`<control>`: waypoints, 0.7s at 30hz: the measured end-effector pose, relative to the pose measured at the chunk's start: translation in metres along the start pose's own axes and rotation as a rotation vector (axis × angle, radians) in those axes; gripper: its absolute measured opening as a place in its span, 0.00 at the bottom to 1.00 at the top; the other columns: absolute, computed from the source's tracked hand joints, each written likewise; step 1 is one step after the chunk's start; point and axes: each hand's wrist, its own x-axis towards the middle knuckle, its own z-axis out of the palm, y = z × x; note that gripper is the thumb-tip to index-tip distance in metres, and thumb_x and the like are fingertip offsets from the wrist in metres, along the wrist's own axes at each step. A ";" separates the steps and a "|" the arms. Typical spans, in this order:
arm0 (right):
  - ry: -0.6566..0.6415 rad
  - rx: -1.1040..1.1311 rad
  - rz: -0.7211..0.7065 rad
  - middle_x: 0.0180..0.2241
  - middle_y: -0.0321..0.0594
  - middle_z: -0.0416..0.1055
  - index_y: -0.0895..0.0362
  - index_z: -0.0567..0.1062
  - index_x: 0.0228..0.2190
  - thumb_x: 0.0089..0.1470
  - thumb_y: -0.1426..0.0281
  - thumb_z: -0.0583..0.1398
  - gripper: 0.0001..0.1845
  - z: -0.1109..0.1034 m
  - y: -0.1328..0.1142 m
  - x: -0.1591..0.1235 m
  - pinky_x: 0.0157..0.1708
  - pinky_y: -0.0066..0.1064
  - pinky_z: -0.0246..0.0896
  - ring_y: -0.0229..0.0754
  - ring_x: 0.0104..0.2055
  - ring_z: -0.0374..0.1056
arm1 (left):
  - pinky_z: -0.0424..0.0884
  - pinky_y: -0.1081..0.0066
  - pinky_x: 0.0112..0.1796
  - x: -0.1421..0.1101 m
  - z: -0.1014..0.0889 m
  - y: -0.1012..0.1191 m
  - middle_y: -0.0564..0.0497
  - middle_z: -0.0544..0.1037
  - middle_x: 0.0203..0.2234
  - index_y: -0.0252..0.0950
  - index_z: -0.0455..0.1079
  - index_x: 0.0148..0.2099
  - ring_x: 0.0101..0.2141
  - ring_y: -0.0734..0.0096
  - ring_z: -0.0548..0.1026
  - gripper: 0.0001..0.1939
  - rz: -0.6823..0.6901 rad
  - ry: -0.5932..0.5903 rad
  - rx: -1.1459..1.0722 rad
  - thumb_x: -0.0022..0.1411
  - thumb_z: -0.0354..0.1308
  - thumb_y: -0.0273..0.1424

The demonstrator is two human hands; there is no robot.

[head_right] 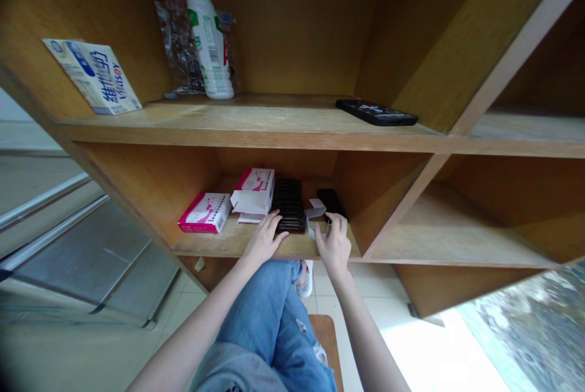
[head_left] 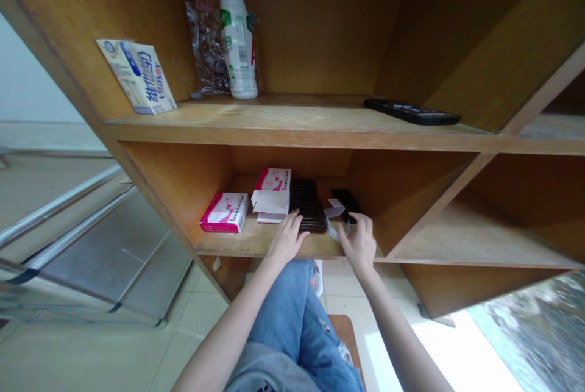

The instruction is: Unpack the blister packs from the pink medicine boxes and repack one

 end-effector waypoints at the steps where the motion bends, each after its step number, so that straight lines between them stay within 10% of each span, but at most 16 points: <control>1: 0.027 0.040 -0.023 0.46 0.48 0.65 0.56 0.66 0.45 0.56 0.61 0.53 0.17 0.001 -0.003 -0.002 0.29 0.31 0.62 0.48 0.44 0.67 | 0.65 0.52 0.52 0.001 0.000 0.000 0.36 0.67 0.54 0.33 0.60 0.54 0.55 0.54 0.65 0.20 0.000 0.002 -0.006 0.61 0.53 0.34; 8: -0.066 0.372 -0.205 0.37 0.42 0.68 0.56 0.68 0.38 0.56 0.68 0.54 0.08 0.013 -0.042 -0.022 0.29 0.28 0.62 0.35 0.26 0.63 | 0.69 0.62 0.47 -0.009 -0.023 0.008 0.44 0.74 0.43 0.36 0.66 0.45 0.46 0.64 0.71 0.10 0.035 0.199 -0.130 0.61 0.54 0.30; 15: -0.426 0.693 -0.108 0.35 0.41 0.72 0.56 0.73 0.37 0.58 0.64 0.53 0.12 0.040 -0.098 -0.046 0.32 0.28 0.63 0.39 0.32 0.68 | 0.68 0.63 0.44 -0.038 -0.096 -0.026 0.45 0.74 0.38 0.35 0.67 0.44 0.42 0.63 0.72 0.10 -0.166 0.362 0.102 0.61 0.52 0.31; 21: -0.718 1.005 0.142 0.47 0.43 0.72 0.54 0.73 0.46 0.58 0.54 0.51 0.24 0.088 -0.143 -0.053 0.43 0.37 0.65 0.46 0.48 0.68 | 0.64 0.56 0.50 -0.053 -0.136 -0.081 0.36 0.70 0.48 0.29 0.65 0.52 0.49 0.53 0.67 0.21 -0.334 0.225 0.441 0.63 0.47 0.38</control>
